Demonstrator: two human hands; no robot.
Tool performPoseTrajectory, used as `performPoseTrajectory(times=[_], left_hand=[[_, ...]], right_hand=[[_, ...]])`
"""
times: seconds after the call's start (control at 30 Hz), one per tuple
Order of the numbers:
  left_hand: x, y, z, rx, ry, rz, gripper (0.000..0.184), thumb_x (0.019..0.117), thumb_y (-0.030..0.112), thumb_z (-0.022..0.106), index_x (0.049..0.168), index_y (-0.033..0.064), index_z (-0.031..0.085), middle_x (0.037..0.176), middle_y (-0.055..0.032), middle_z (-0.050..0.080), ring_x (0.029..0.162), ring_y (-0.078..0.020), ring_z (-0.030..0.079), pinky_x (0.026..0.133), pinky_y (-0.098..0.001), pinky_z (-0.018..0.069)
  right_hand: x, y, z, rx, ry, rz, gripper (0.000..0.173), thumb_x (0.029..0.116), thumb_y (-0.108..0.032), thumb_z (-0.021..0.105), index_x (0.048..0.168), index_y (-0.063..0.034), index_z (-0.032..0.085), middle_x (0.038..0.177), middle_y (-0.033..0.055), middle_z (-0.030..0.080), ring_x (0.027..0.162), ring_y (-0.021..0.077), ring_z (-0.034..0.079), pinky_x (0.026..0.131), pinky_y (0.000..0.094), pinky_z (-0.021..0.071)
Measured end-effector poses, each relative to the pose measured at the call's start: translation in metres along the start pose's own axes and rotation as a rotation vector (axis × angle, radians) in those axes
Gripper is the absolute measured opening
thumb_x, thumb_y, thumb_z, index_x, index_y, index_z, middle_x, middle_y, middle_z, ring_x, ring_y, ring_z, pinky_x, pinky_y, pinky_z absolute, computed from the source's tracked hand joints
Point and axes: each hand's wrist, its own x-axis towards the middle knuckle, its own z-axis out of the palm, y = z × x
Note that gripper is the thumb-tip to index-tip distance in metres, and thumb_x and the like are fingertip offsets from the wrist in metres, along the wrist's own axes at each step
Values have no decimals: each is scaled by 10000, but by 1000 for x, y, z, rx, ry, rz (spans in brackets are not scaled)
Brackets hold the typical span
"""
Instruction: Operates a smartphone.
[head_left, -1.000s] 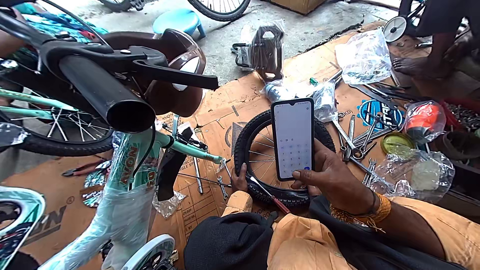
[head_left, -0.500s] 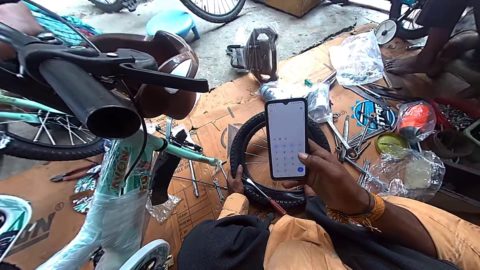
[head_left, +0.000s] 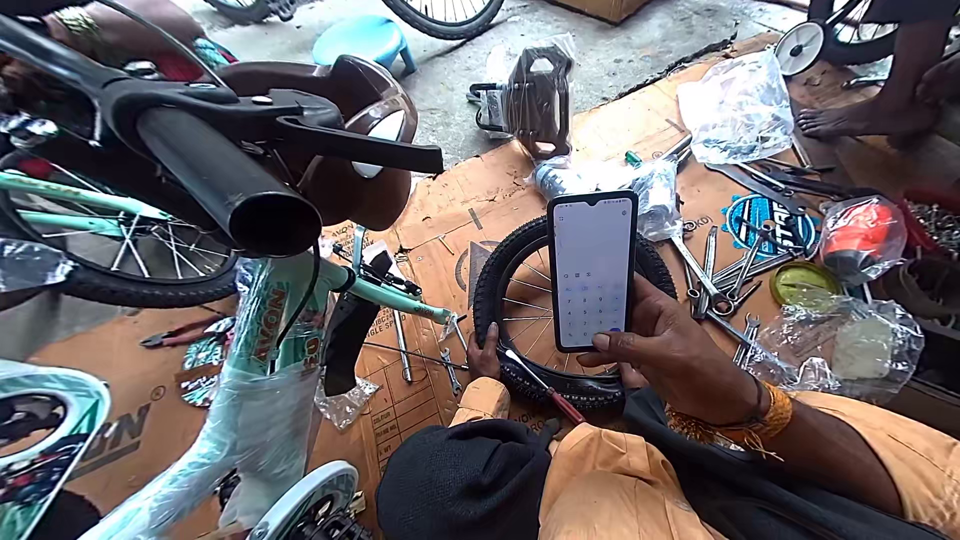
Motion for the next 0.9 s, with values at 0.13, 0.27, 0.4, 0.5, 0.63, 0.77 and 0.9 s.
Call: performPoseTrajectory(times=[0.13, 0.27, 0.4, 0.5, 0.63, 0.77, 0.9], left_hand=[[-2, 3, 0, -16, 1, 1, 550, 987, 497, 647, 1317, 59, 627, 1134, -184, 716, 1035, -272, 700, 955, -510, 548], [0, 0, 1, -13, 4, 7, 565, 982, 506, 650, 1328, 60, 622, 1149, -181, 713, 1052, -270, 692, 969, -508, 537], [0, 0, 1, -20, -4, 8, 553, 984, 496, 652, 1327, 62, 622, 1145, -178, 714, 1044, -262, 696, 963, -501, 544], [1, -1, 1, -24, 2, 15, 545, 986, 488, 654, 1322, 60, 623, 1135, -178, 715, 1033, -260, 696, 962, -496, 542], [1, 0, 1, -8, 10, 6, 539, 984, 489, 656, 1314, 63, 633, 1130, -178, 717, 1032, -272, 696, 957, -513, 540], [1, -2, 1, -9, 9, 14, 551, 987, 494, 649, 1329, 62, 621, 1153, -184, 711, 1061, -273, 691, 975, -515, 533], [2, -4, 1, -16, 10, 37, 549, 985, 485, 654, 1324, 53, 626, 1163, -182, 712, 1073, -268, 692, 991, -507, 534]], right_hand=[[0, -1, 1, -13, 6, 4, 586, 928, 102, 592, 1460, -88, 439, 1272, 213, 629, 1065, 355, 704, 854, 501, 637], [1, -1, 1, -31, 14, -6, 557, 933, 105, 593, 1440, -78, 455, 1253, 207, 642, 1068, 346, 705, 809, 503, 647], [0, -3, 2, -58, 61, 10, 530, 942, 79, 619, 1427, -84, 480, 1219, 193, 665, 1016, 323, 722, 752, 459, 656], [0, -2, 1, -74, 75, -9, 511, 947, 71, 625, 1416, -77, 488, 1200, 189, 672, 977, 303, 730, 700, 426, 659], [1, -1, 0, -77, 103, -10, 524, 942, 72, 631, 1422, -81, 485, 1194, 189, 670, 955, 298, 728, 668, 410, 653], [0, -2, -1, -60, 97, -5, 464, 993, -5, 599, 1434, -87, 479, 1199, 193, 670, 947, 305, 733, 670, 422, 655], [1, -2, -2, -81, 137, -9, 436, 1009, -35, 600, 1428, -82, 492, 1173, 197, 679, 890, 300, 734, 631, 406, 647]])
